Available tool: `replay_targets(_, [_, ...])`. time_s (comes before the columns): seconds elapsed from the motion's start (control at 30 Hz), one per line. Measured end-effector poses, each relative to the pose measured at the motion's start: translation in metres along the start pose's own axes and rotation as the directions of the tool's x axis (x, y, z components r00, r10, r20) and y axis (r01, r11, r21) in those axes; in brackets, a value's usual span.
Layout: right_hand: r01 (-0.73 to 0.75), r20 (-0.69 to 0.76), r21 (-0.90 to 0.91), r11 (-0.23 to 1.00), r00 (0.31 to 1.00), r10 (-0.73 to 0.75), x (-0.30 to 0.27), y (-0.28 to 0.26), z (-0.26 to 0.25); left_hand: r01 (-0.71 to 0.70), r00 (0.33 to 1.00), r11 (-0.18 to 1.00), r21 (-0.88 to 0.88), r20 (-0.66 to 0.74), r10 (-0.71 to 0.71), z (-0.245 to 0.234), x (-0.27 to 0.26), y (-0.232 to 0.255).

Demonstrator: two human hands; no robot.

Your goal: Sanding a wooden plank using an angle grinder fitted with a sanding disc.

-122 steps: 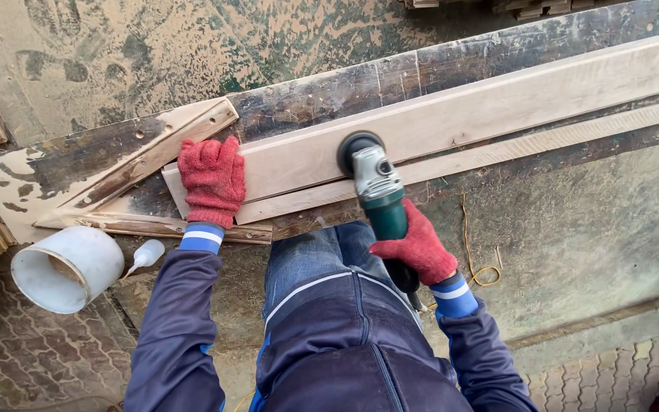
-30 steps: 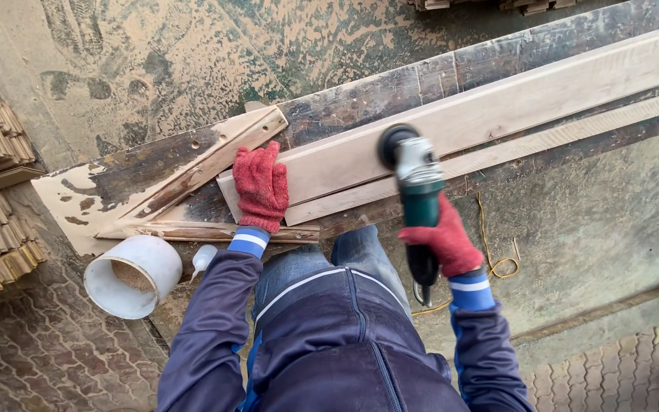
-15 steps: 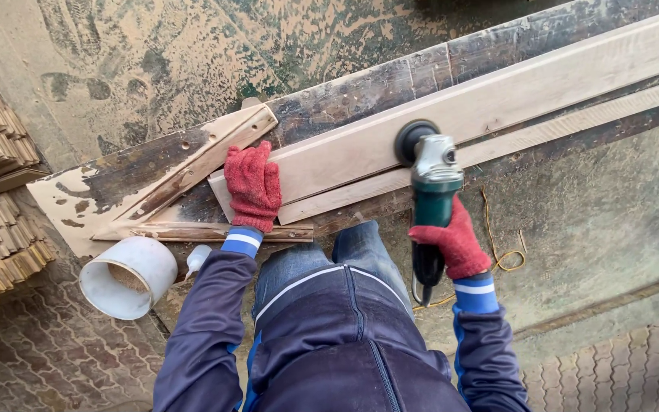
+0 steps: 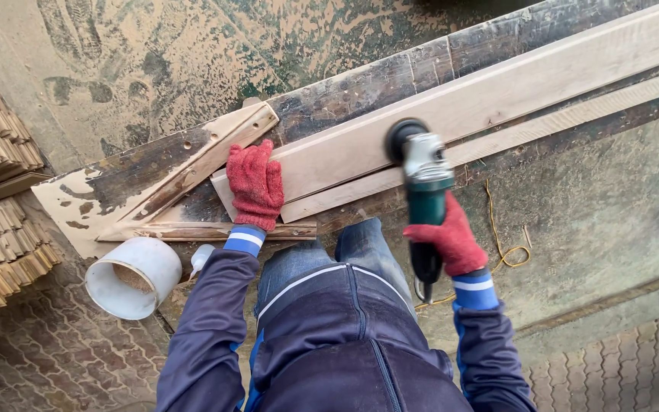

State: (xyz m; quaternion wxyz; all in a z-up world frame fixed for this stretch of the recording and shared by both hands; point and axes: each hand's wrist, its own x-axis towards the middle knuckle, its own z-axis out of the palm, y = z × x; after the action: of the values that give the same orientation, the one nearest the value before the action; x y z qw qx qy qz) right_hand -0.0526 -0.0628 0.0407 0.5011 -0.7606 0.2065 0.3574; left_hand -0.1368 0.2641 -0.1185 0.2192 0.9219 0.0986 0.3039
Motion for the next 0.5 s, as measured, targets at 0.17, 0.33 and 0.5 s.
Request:
replay_targets(0.17, [0.072,-0.142,0.144,0.987,0.989,-0.052,0.019,-0.003,-0.052,0.000,1.000,1.000,-0.010,0.000,0.000,-0.002,0.002,0.003])
replay_targets(0.33, [0.123,-0.158,0.189,0.974,0.983,-0.093,0.031,0.001,-0.048,-0.006,1.000,1.000,-0.006,-0.001,0.006,0.000,-0.001,0.000])
replay_targets(0.5, [0.088,-0.002,0.008,0.996,0.996,-0.088,0.010,-0.012,0.012,0.001,1.000,1.000,-0.015,-0.010,-0.001,-0.002,0.003,0.003])
